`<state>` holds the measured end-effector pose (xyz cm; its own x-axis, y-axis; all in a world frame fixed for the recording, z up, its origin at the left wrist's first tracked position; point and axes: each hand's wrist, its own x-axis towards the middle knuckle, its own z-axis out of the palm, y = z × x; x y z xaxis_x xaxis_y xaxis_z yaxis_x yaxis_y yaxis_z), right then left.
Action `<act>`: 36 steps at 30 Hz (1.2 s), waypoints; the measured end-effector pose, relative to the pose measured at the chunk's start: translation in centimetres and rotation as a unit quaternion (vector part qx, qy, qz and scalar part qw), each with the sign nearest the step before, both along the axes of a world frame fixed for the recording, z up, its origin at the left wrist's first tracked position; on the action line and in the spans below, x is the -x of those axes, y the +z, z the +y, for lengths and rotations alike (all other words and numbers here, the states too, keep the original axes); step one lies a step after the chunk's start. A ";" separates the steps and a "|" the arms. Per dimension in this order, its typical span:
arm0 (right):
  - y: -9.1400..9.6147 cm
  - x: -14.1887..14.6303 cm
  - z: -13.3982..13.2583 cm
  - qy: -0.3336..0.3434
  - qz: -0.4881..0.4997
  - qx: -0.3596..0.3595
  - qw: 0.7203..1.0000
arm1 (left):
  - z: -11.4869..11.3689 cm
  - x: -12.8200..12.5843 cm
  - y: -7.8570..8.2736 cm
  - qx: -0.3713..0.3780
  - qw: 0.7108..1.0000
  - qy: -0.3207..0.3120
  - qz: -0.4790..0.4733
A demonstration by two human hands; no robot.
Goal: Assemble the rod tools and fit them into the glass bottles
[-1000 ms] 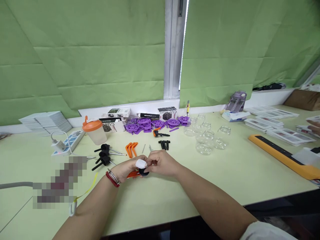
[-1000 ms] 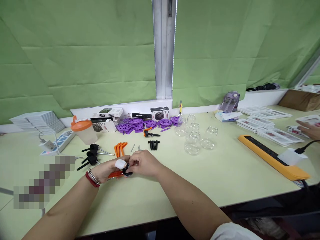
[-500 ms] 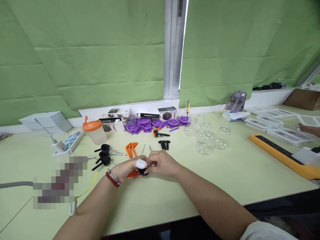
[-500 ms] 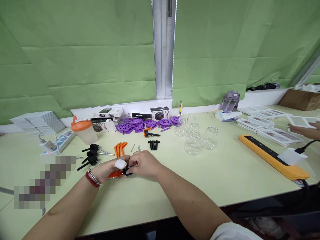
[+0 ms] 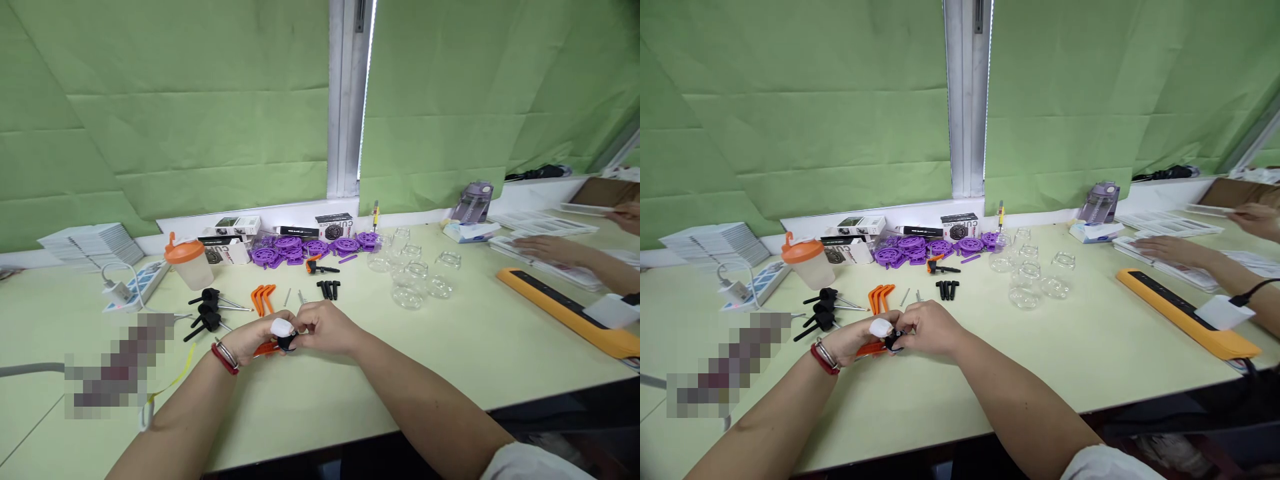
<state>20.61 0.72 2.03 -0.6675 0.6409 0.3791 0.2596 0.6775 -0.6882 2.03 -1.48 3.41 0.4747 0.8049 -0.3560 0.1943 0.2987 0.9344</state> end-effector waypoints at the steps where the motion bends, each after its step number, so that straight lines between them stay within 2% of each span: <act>1: 0.0 0.0 0.0 -0.002 0.000 0.003 1.000 | 0.0 0.0 0.0 -0.001 1.000 -0.001 -0.001; 5: 0.1 -0.2 0.1 -0.019 0.005 0.005 1.000 | 0.0 0.0 0.0 0.005 1.000 -0.002 0.006; 18: 0.1 -0.2 0.2 -0.011 -0.012 -0.012 1.000 | -0.2 -0.1 0.3 0.006 1.000 -0.003 -0.004; 28: 0.0 -0.4 0.2 0.003 -0.028 0.052 0.998 | 0.0 0.1 -0.1 -0.002 1.000 -0.003 -0.017; 36: -0.3 -0.4 0.4 0.016 -0.014 0.065 0.998 | 0.0 0.2 -0.2 -0.008 1.000 -0.007 -0.020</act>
<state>21.01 1.16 1.76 -0.6977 0.6613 0.2753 0.2593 0.5915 -0.7635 1.84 -1.51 3.24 0.4999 0.8033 -0.3238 0.1618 0.2807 0.9461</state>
